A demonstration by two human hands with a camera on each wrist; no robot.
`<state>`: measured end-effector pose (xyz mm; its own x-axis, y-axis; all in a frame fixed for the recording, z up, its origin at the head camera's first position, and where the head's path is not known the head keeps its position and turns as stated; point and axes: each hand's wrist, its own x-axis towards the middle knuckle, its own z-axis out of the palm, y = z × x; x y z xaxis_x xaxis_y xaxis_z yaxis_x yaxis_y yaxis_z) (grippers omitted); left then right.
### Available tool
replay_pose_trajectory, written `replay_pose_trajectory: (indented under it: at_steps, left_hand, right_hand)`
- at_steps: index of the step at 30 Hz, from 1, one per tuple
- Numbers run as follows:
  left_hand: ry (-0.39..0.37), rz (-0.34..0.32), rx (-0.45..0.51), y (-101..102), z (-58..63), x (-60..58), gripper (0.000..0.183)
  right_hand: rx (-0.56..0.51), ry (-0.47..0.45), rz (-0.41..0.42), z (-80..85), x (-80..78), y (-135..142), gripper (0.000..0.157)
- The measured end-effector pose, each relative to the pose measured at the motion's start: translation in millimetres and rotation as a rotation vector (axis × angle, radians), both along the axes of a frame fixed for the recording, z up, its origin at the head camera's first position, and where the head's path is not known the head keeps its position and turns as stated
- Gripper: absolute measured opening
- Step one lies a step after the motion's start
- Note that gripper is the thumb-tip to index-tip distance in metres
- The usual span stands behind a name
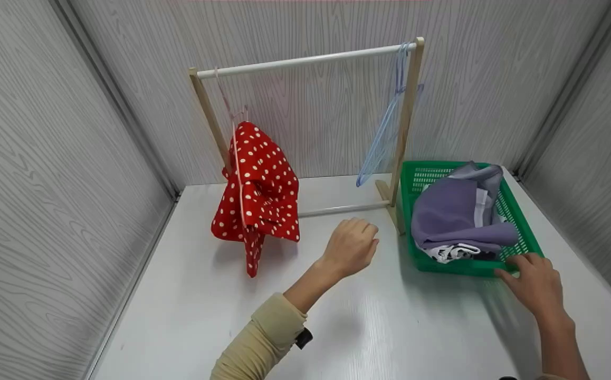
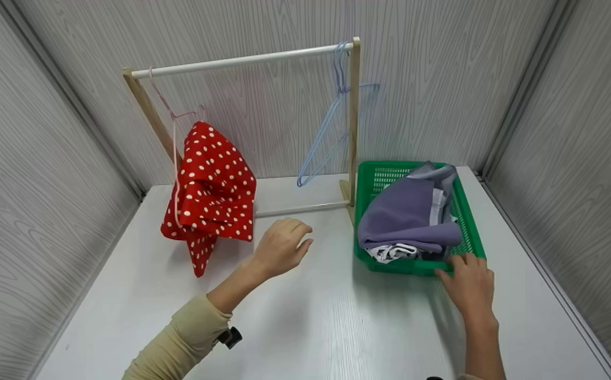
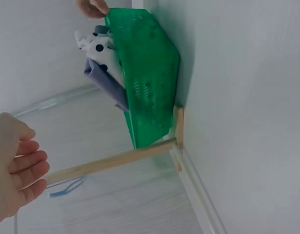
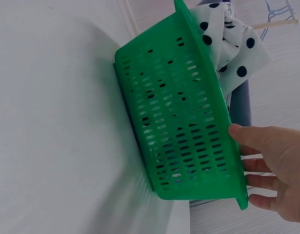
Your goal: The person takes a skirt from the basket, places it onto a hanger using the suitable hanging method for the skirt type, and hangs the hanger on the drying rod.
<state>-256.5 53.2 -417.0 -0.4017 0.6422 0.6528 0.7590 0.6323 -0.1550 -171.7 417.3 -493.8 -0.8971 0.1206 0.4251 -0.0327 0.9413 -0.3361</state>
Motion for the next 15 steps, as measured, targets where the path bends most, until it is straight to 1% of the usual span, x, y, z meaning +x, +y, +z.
replay_pose_trajectory:
  at_steps: [3, 6, 10, 15]
  left_hand:
    - [-0.043, -0.002, -0.070, 21.8, -8.8, -3.9, 0.008]
    - [-0.084, -0.005, -0.129, 42.6, -14.6, -9.6, 0.013]
    - [-0.147, 0.008, -0.183, 69.1, -19.2, -16.8, 0.023]
    - [-0.189, 0.005, -0.304, 100.0, -22.8, -20.1, 0.028]
  right_hand:
    - [0.000, 0.014, 0.002, -0.1, -0.9, -0.4, 0.030]
    - [-0.007, 0.004, -0.003, -0.3, -2.1, -0.9, 0.030]
    - [-0.008, 0.003, -0.007, -1.5, -2.7, -0.8, 0.031]
    - [-0.004, 0.015, -0.012, -3.1, -1.4, 0.7, 0.031]
